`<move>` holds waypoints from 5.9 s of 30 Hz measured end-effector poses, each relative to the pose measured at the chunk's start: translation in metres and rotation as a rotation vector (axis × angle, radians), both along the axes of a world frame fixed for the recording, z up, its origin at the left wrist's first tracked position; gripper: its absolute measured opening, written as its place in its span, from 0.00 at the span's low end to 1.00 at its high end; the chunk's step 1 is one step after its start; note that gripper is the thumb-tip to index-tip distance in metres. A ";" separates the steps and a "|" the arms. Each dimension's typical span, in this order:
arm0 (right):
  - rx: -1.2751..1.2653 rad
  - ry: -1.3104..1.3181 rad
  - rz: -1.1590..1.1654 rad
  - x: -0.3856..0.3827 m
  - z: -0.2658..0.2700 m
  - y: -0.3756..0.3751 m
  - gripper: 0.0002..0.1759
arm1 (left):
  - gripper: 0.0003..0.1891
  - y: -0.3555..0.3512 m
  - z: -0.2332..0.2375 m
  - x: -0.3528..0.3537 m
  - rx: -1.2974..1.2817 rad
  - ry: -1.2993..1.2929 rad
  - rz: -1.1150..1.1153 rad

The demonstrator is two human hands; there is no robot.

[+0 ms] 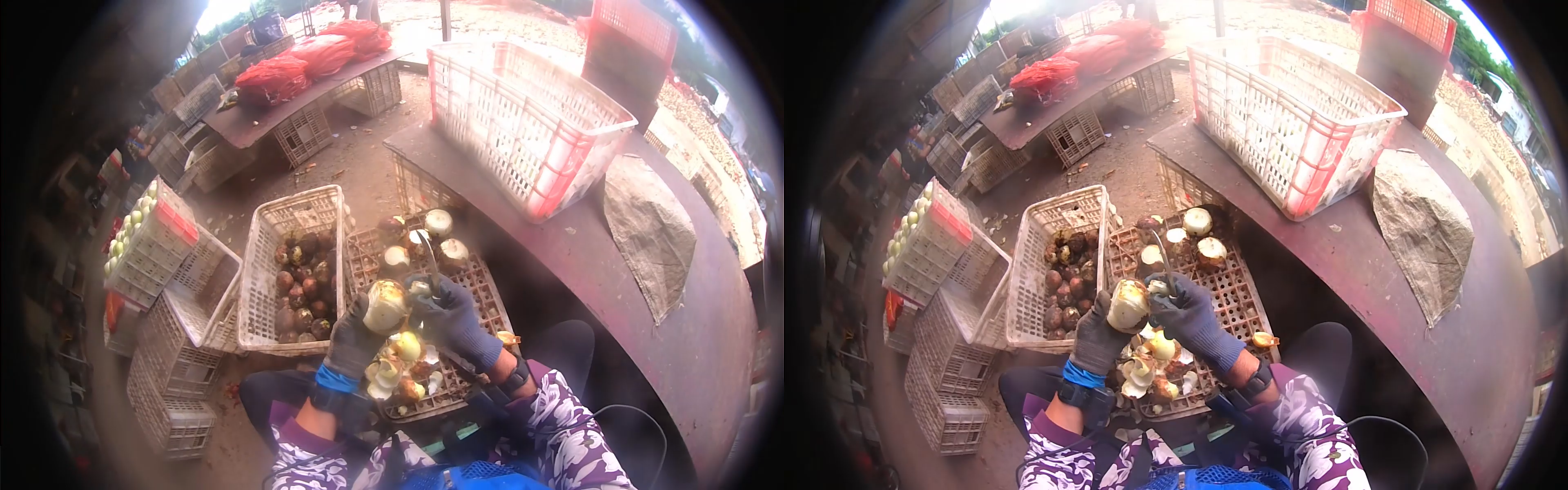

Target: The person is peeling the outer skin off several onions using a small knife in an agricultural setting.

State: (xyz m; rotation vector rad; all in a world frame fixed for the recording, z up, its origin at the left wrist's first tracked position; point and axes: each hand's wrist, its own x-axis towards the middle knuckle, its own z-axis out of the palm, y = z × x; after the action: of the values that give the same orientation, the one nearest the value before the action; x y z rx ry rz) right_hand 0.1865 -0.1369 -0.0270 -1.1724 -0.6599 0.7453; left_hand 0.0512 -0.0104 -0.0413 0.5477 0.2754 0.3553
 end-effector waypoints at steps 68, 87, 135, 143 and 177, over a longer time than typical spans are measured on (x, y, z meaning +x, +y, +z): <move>-0.140 0.085 -0.246 -0.002 -0.016 0.011 0.07 | 0.34 -0.024 -0.004 0.005 0.138 0.214 0.143; -0.027 0.251 -0.416 0.028 0.004 0.004 0.12 | 0.26 -0.012 -0.019 -0.001 -0.104 0.080 0.108; -0.021 0.287 -0.056 -0.007 -0.012 0.004 0.14 | 0.61 -0.038 0.033 -0.001 1.402 0.219 0.296; -0.168 0.124 0.107 0.001 0.006 -0.002 0.14 | 0.59 -0.025 0.027 -0.006 1.543 0.350 0.231; 0.201 0.662 -0.452 0.070 0.040 -0.062 0.10 | 0.43 0.108 -0.026 0.171 1.443 0.736 -0.011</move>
State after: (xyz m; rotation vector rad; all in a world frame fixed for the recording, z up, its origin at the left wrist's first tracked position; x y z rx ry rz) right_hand 0.2563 -0.1987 0.0130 -0.7760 0.0860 0.6091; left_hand 0.2224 0.0973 -0.0676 2.1150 0.7185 0.2851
